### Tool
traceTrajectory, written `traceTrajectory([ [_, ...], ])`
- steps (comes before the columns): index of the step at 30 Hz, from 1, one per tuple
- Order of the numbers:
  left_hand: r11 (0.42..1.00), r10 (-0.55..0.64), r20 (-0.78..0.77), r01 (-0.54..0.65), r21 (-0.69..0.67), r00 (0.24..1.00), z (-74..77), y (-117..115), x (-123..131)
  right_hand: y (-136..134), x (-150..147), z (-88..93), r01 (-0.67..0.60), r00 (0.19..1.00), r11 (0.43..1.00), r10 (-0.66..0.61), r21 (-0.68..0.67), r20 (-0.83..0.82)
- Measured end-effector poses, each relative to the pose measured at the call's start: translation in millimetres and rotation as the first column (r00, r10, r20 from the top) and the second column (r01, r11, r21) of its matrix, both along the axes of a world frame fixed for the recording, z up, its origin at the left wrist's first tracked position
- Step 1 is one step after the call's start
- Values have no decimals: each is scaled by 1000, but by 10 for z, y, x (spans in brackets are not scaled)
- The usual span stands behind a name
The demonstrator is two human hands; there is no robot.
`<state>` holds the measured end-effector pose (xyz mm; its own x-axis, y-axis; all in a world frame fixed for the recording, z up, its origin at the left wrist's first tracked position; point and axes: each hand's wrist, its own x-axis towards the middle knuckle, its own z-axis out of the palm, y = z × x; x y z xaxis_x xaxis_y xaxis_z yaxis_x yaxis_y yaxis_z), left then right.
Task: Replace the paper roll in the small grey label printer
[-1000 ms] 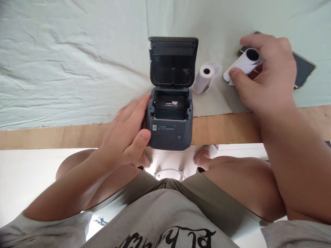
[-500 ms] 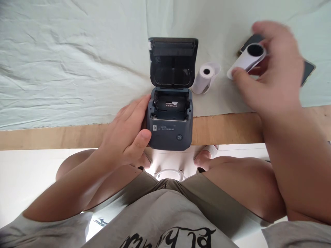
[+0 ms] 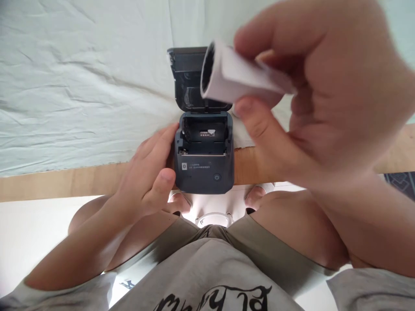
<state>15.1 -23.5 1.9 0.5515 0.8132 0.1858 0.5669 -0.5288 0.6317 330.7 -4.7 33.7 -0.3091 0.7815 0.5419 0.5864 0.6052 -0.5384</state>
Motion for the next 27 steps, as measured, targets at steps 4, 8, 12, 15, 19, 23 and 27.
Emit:
traceTrajectory([
  [4, 1000, -6, 5, 7, -26, 1000, 19, 17, 17, -82, -432, 75, -105, 984, 983, 81, 148, 161],
  [8, 1000, -20, 7, 20, -17, 1000, 7, 23, 19, -65, -514, 79, -75, 969, 983, 31, 170, 246],
  [12, 999, -22, 2, 22, -30, 1000, 3, 17, 17, -31, -455, 83, -97, 953, 987, 55, 128, 299],
  [15, 999, -19, -1, 19, -33, 1000, 12, 13, 32, -12, -455, 76, -77, 953, 991, 42, 106, 299],
  [19, 999, -11, 19, 11, -35, 1000, 18, 11, 54, 41, -464, 49, -76, 954, 991, 40, 111, 297],
  [23, 999, -9, -7, 9, -36, 1000, 18, 14, 54, 106, -452, 35, -32, 944, 996, 2, 87, 330],
  [27, 999, -4, -18, 3, -40, 1000, 14, 5, 52, 133, -452, 29, -36, 950, 999, 24, 35, 310],
])
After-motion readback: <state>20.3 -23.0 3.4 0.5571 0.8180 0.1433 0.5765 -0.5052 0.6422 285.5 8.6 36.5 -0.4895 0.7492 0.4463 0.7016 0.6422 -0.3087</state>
